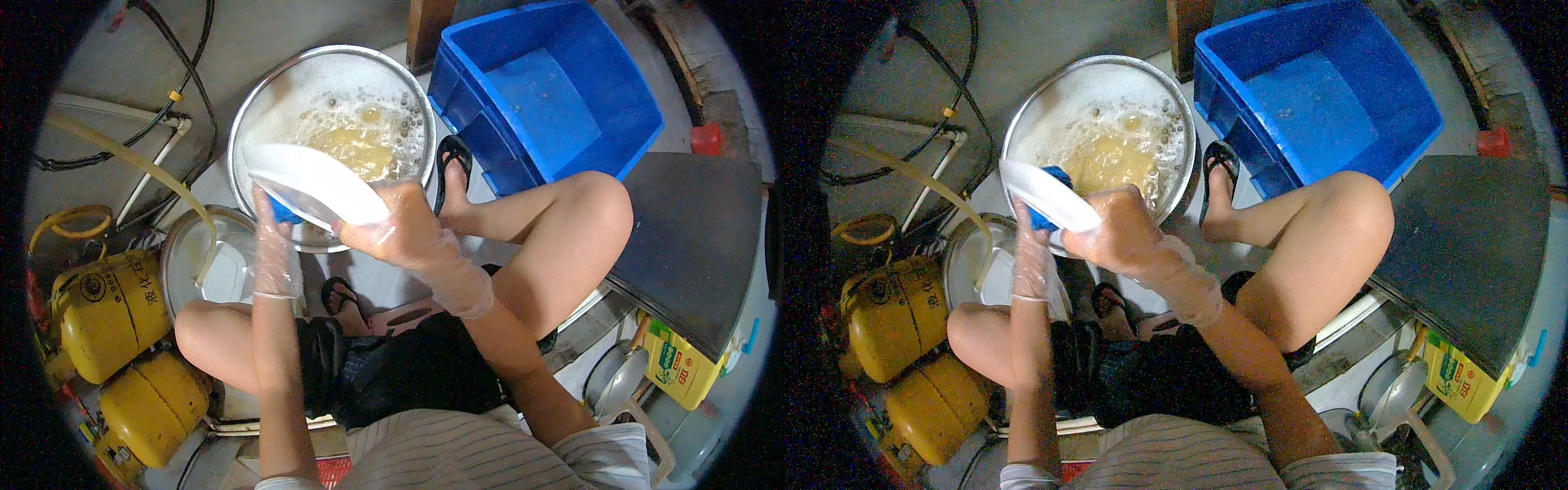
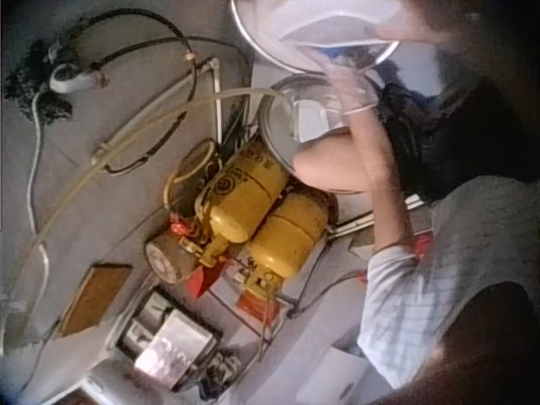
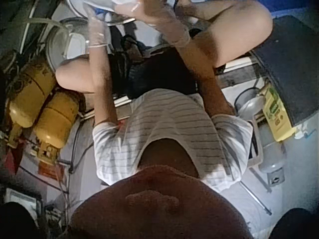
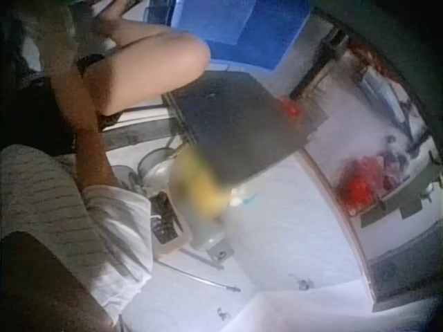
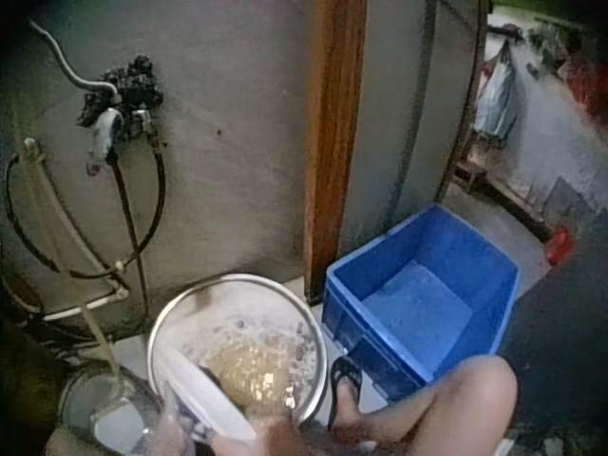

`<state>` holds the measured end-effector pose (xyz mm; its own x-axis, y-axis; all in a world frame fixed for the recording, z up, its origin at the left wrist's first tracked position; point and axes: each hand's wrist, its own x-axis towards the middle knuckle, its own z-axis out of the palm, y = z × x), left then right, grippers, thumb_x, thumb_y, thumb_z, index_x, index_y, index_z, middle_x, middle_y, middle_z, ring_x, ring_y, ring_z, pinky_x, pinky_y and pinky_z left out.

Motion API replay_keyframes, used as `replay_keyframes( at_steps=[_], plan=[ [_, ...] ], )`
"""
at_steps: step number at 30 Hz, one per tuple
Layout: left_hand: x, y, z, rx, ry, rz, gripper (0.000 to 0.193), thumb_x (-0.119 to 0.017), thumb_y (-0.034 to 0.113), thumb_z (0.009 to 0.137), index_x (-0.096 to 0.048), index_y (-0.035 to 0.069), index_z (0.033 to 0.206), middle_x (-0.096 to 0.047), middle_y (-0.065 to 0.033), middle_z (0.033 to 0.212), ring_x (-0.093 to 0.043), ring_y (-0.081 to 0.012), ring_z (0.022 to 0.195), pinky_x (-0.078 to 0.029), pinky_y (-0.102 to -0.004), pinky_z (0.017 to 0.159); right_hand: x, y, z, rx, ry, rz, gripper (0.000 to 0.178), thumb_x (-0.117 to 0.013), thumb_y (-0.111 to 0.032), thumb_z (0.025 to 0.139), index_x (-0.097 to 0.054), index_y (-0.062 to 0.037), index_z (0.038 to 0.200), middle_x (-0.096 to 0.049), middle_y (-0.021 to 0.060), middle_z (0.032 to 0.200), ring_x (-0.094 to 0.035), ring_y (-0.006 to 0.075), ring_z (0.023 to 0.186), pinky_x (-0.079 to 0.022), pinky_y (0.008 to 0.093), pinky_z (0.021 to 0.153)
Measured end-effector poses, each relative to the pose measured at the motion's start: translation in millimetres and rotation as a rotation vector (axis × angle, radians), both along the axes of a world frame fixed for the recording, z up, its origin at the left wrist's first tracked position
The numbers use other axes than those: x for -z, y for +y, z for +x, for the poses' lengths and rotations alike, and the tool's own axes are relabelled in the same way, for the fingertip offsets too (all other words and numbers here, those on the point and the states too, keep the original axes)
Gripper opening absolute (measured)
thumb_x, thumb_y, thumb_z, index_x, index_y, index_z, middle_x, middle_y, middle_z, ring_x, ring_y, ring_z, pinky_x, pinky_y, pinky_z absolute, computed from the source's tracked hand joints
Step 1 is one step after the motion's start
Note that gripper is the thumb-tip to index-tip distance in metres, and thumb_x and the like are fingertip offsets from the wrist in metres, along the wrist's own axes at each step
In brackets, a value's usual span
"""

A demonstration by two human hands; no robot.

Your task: The person washes white rectangular plates in a large metal basin filled with soapy water. They use a blue sponge to scrub each plate, rinse it under running water from a hose, and place the cleaned plate into a second basin.

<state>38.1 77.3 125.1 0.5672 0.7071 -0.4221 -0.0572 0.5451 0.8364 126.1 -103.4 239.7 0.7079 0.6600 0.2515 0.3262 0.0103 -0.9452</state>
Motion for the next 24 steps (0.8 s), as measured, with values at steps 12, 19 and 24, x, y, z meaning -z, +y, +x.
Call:
replay_keyframes(
  at_steps=[12,19,24],
  plan=[
    [67,-46,-12,0.244,-0.035,-0.330,0.037,-0.037,0.032,0.086,-0.048,0.004,0.107,-0.056,-0.0120,0.100,-0.054,-0.0232,0.088,-0.045,-0.0365,0.079,90,33,-57,0.092,-0.209,0.134,0.015,-0.063,-0.009,0.060,-0.050,-0.0022,0.058,-0.050,0.0107,0.061,-0.052,0.0283,0.059,-0.043,0.0354,0.053],
    [57,-24,-23,0.126,0.023,-0.302,0.037,-0.039,0.033,0.086,-0.048,0.004,0.107,-0.056,-0.0111,0.100,-0.054,-0.0226,0.089,-0.045,-0.0360,0.079,86,24,-76,0.023,-0.273,0.098,0.017,-0.061,-0.019,0.061,-0.050,-0.0073,0.057,-0.048,0.0066,0.061,-0.051,0.0230,0.065,-0.042,0.0335,0.054],
    [28,6,-12,0.082,-0.002,-0.214,0.037,-0.040,0.033,0.086,-0.048,0.005,0.107,-0.055,-0.0106,0.100,-0.054,-0.0221,0.089,-0.045,-0.0357,0.079,58,8,-79,-0.158,-0.472,0.045,0.019,-0.062,-0.013,0.053,-0.046,-0.0085,0.063,-0.049,0.0031,0.067,-0.053,0.0203,0.071,-0.046,0.0311,0.056]
  ],
)
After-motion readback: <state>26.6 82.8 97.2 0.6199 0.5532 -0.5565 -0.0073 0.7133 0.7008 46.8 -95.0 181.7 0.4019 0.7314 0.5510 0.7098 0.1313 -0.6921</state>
